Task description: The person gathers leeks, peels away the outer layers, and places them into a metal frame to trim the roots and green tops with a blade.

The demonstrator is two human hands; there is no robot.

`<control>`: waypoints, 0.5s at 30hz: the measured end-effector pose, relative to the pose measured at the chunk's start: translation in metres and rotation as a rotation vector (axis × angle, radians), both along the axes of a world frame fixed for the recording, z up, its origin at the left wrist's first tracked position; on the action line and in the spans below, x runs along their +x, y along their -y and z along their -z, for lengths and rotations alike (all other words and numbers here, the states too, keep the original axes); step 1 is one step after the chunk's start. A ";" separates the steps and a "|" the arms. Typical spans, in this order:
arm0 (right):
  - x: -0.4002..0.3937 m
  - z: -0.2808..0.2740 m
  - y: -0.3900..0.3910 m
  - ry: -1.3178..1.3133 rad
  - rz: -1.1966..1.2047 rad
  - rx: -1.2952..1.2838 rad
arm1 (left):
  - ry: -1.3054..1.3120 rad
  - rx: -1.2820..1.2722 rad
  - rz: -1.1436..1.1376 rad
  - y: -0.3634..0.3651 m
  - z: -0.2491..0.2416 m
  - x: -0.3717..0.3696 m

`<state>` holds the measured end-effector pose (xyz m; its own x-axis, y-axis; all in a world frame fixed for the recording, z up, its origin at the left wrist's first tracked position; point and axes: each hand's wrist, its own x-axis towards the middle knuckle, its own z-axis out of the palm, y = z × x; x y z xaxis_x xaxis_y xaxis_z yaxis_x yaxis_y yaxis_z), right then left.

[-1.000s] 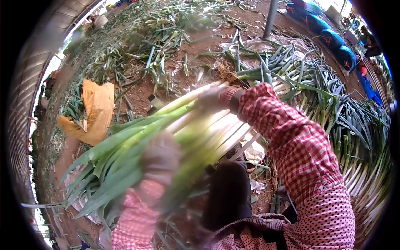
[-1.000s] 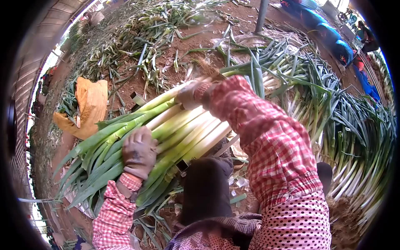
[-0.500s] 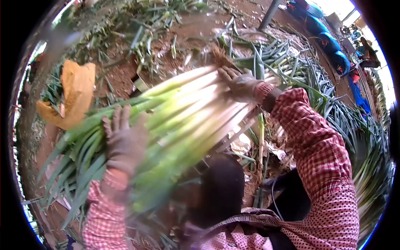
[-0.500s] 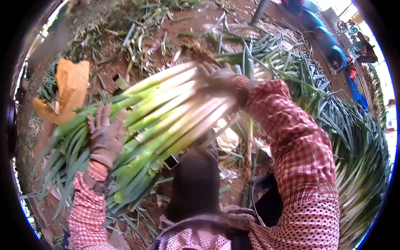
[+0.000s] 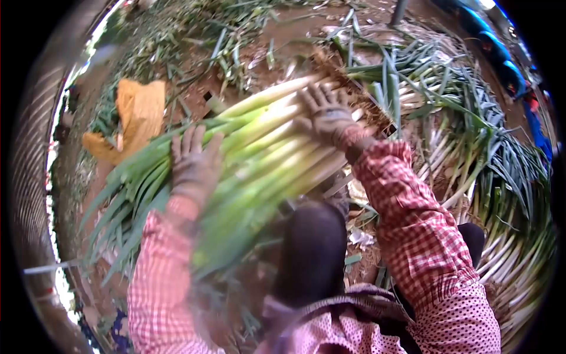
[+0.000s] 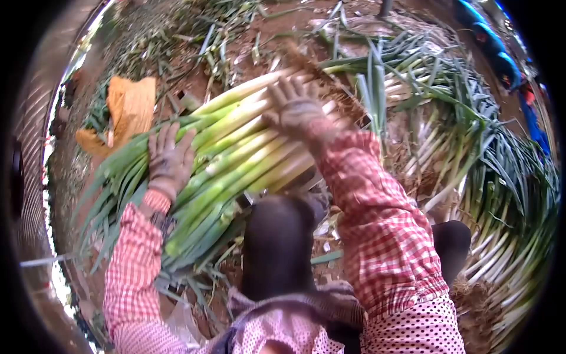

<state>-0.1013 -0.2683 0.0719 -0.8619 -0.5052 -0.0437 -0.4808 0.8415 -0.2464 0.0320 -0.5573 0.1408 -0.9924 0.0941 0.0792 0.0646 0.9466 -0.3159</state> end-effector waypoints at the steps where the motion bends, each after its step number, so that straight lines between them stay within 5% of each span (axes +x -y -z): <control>1: -0.002 0.003 0.001 -0.009 0.009 -0.022 | 0.006 -0.022 0.008 0.001 0.001 0.000; 5: -0.010 -0.022 -0.012 0.107 -0.092 -0.079 | -0.066 -0.162 -0.149 -0.038 -0.012 0.013; 7: -0.019 0.015 -0.007 -0.035 -0.095 -0.109 | -0.136 0.129 -0.177 -0.070 -0.034 0.063; 9: -0.015 0.009 -0.004 -0.025 -0.035 -0.052 | -0.174 0.115 -0.214 -0.079 -0.028 0.107; 11: -0.014 0.010 -0.002 0.002 -0.016 -0.047 | -0.114 -0.065 -0.403 -0.057 -0.015 0.144; 15: -0.010 0.009 -0.003 -0.058 0.001 0.005 | -0.361 0.060 -0.537 -0.004 -0.021 0.194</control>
<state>-0.1110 -0.2654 0.0632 -0.8635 -0.5043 0.0041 -0.4934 0.8431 -0.2139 0.2256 -0.5535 0.1621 -0.8103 -0.4226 0.4059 -0.5227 0.8344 -0.1747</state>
